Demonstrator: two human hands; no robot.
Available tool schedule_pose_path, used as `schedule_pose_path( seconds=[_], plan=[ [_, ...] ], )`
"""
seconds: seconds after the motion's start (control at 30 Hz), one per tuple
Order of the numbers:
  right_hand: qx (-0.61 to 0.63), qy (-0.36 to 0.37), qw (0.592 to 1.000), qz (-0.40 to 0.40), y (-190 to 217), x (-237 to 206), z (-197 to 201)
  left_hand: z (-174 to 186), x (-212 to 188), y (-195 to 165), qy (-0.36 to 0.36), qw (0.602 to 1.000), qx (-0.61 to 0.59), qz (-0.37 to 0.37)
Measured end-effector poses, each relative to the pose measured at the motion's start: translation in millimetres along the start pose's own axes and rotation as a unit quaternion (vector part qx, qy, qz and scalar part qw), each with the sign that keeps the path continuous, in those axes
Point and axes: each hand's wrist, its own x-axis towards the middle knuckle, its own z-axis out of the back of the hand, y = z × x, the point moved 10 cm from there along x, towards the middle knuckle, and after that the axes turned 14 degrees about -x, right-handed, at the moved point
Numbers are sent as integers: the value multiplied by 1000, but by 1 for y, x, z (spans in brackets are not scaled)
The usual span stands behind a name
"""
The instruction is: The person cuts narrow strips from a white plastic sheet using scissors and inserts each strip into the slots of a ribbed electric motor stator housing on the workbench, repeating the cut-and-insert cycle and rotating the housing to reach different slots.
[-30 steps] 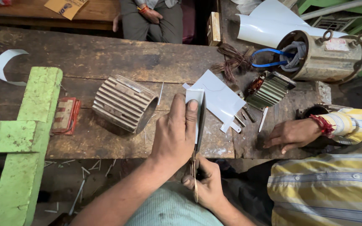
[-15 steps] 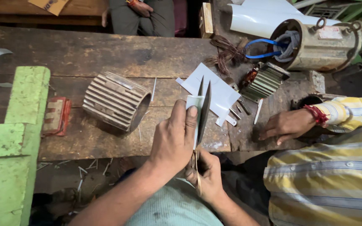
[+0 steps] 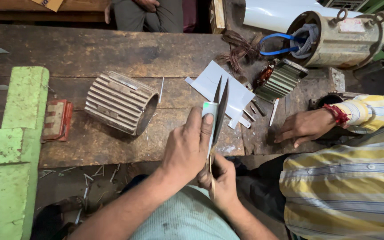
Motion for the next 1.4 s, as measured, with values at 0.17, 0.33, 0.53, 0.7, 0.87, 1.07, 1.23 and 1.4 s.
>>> schedule_pose_path(
  seconds=[0.17, 0.33, 0.53, 0.7, 0.87, 1.07, 1.23, 1.4],
  plan=[
    [-70, -13, 997, -27, -27, 0, 8, 0, 1, 31, -25, 999, 21, 22],
    [-285, -3, 954, -91, -88, 31, 34, 17, 1, 79, -57, 997, 17, 58],
    [-693, 28, 717, -67, -123, 72, 81, 38, -30, 92, -27, 993, 81, -85],
    [-558, -4, 827, 69, -66, 72, 54, 34, -73, 86, 22, 921, 283, -268],
    [-118, 112, 978, -131, -97, 89, -34, 22, -82, 123, 106, 891, 356, -262],
    [-108, 87, 988, -68, -104, 121, -74, 45, -78, 155, 120, 902, 378, -173],
    [-190, 55, 980, -14, -111, 143, -82, 70, -85, 151, 84, 906, 383, -158],
    [-228, 59, 971, -31, -133, 160, -96, 106, -97, 160, 35, 936, 344, -66]
  ],
)
